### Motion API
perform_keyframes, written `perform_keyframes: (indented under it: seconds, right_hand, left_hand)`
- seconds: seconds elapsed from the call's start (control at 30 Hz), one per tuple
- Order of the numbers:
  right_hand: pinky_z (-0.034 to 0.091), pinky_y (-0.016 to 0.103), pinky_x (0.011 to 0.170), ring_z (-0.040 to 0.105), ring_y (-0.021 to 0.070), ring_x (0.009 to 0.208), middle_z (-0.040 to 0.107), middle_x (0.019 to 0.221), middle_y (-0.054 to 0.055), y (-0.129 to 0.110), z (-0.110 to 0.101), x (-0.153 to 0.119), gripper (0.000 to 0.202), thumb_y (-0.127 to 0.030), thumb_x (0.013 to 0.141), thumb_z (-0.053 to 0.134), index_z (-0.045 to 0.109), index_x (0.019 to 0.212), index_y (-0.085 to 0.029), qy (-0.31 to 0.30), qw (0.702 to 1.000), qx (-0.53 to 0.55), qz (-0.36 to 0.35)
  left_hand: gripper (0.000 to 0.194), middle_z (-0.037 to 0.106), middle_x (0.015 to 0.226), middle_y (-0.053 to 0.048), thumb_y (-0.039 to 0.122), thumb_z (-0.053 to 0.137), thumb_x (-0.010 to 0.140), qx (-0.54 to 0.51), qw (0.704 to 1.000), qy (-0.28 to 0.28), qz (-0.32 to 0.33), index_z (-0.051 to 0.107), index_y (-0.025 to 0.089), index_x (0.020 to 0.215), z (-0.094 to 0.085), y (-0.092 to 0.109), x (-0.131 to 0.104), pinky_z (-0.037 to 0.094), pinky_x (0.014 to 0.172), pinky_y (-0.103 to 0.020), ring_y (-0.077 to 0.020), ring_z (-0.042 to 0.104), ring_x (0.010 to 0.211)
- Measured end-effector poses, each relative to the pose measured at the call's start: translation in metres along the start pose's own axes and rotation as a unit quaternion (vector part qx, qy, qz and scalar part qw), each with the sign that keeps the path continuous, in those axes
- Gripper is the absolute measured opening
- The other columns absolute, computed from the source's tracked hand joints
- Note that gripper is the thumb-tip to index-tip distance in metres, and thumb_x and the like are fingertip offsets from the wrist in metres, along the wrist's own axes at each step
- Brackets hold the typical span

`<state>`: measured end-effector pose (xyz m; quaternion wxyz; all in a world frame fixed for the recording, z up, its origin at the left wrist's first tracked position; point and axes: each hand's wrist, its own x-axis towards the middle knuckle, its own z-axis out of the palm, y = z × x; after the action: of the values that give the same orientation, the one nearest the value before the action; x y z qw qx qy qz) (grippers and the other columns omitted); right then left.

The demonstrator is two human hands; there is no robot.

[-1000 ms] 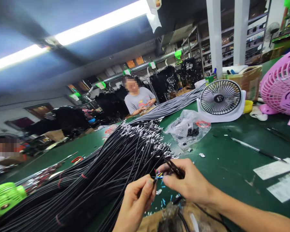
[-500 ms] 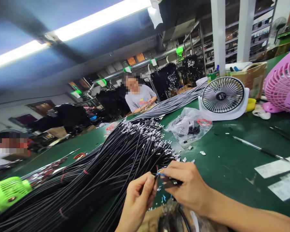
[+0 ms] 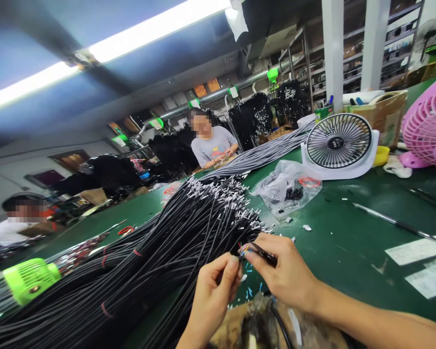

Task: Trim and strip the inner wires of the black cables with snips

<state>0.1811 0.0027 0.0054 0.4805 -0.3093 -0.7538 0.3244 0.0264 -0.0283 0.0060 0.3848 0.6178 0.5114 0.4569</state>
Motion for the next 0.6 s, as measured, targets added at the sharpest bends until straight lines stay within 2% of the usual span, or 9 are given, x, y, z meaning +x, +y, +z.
perform_keyframes:
  seconds: [0.17, 0.33, 0.47, 0.6]
  right_hand:
    - [0.045, 0.027, 0.060, 0.057, 0.0156, 0.067, 0.062, 0.074, 0.006, 0.012, 0.006, -0.001, 0.018, -0.017, 0.089, 0.047, 0.065, 0.092, -0.013, 0.028, 0.993, -0.066, -0.093]
    - [0.045, 0.027, 0.060, 0.058, 0.0158, 0.066, 0.063, 0.072, 0.005, 0.022, 0.009, 0.002, 0.018, -0.013, 0.087, 0.047, 0.065, 0.088, -0.014, 0.043, 0.984, -0.142, -0.095]
    - [0.044, 0.027, 0.062, 0.057, 0.0163, 0.067, 0.062, 0.074, 0.005, 0.031, 0.016, 0.002, 0.014, -0.010, 0.080, 0.054, 0.066, 0.082, -0.015, 0.002, 0.978, -0.192, -0.087]
    - [0.045, 0.026, 0.065, 0.059, 0.0162, 0.069, 0.063, 0.076, 0.004, 0.039, 0.018, 0.003, 0.008, -0.014, 0.074, 0.065, 0.067, 0.082, -0.016, -0.058, 0.964, -0.246, -0.087]
  left_hand:
    - [0.045, 0.031, 0.046, 0.007, 0.051, 0.048, 0.084, -0.042, 0.999, -0.018, -0.012, 0.044, 0.016, 0.056, 0.000, -0.004, 0.005, 0.018, 0.036, -0.018, -0.0054, 0.024, 0.039]
    - [0.046, 0.033, 0.045, 0.008, 0.056, 0.054, 0.078, -0.078, 0.996, -0.022, -0.022, 0.046, 0.016, 0.056, 0.001, -0.017, 0.013, 0.019, 0.034, -0.017, -0.0037, 0.024, 0.036]
    - [0.045, 0.034, 0.046, 0.008, 0.055, 0.058, 0.075, -0.093, 0.995, 0.019, -0.019, 0.049, 0.015, 0.059, -0.001, -0.031, 0.025, 0.020, 0.034, -0.016, -0.0030, 0.026, 0.036]
    - [0.044, 0.034, 0.051, 0.009, 0.056, 0.049, 0.082, -0.109, 0.988, 0.104, 0.009, 0.047, 0.016, 0.066, -0.016, -0.039, 0.037, 0.021, 0.034, -0.015, -0.0023, 0.026, 0.035]
